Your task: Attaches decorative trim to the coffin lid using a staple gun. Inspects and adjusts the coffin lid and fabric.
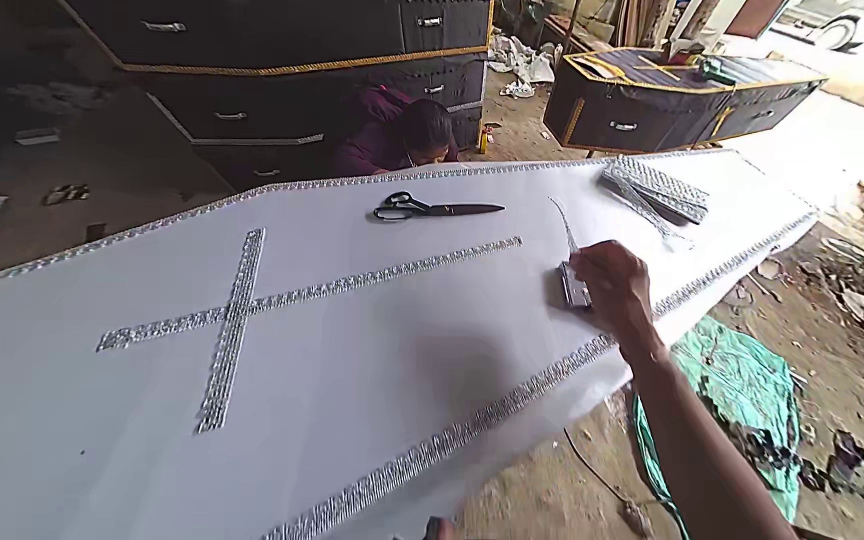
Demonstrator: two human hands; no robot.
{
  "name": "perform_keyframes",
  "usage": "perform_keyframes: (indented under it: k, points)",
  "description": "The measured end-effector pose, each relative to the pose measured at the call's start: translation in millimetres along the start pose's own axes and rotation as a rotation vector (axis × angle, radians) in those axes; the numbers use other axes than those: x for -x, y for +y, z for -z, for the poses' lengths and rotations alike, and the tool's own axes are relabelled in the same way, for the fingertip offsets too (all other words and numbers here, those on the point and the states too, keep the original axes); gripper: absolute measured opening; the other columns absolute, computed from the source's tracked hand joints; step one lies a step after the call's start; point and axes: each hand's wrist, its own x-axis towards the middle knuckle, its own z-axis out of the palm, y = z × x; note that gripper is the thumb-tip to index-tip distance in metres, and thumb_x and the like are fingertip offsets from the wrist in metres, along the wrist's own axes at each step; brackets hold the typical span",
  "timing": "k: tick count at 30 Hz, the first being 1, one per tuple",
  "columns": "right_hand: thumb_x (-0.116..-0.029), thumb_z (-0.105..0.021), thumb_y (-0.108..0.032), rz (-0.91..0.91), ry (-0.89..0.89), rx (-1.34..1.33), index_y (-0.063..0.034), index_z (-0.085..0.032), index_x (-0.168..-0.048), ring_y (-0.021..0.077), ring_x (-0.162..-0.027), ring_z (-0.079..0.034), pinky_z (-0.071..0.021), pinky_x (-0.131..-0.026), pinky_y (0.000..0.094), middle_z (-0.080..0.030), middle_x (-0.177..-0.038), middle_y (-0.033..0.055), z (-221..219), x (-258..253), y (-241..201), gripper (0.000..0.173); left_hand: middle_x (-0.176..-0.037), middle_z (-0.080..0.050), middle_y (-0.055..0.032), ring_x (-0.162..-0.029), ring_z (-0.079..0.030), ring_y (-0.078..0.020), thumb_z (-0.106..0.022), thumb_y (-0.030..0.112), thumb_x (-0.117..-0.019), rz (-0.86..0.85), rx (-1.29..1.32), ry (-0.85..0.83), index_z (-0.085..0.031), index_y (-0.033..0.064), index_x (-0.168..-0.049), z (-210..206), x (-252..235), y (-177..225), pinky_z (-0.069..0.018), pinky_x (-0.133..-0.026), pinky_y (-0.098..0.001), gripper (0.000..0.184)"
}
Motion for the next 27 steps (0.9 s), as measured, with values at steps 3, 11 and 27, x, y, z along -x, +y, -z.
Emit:
perform_keyframes:
  k: [3,11,27]
  points:
    - [-0.0965,-0.064,-0.017,0.335,0.103,0.073,-0.0023,-0.071,-0.095,0.0088,-0.071,-0.071,-0.0617,-0.065,0.0278,-0.074,-0.085,0.0045,20,120,11,0.016,-0.108,-0.072,-0.0166,-0.088,-0.072,-0.0229,-0.056,0.021,-0.1051,-0.002,0.313,-0.157,-0.061,-0.0060,-0.128,-57,26,55,-0.0613,-0.081,-0.0401,0.036]
    - [-0.0957,-0.062,-0.021,0.215,0.017,0.099,-0.0127,-0.069,-0.087,0.0134,-0.084,-0.074,-0.0608,-0.062,0.0295,-0.075,-0.105,0.0046,17,371,87,0.014,-0.086,-0.075,-0.0114,-0.076,-0.073,-0.0201,-0.067,0.021,-0.0987,-0.392,0.206,-0.068,-0.073,-0.0031,-0.101,-162,89,115,-0.0637,-0.073,-0.0361,0.025]
    - [-0.0926,-0.067,-0.001,-0.501,0.224,-1.172,0.0068,-0.067,-0.096,0.0248,-0.078,-0.074,-0.0653,-0.074,0.0422,-0.075,-0.091,0.0152,-1,400,163,0.008,-0.072,-0.066,-0.0045,-0.061,-0.065,-0.0145,-0.045,0.006,-0.1032,-0.274,0.155,-0.071,-0.056,0.0030,-0.100,-173,59,128,-0.0572,-0.057,-0.0309,0.012]
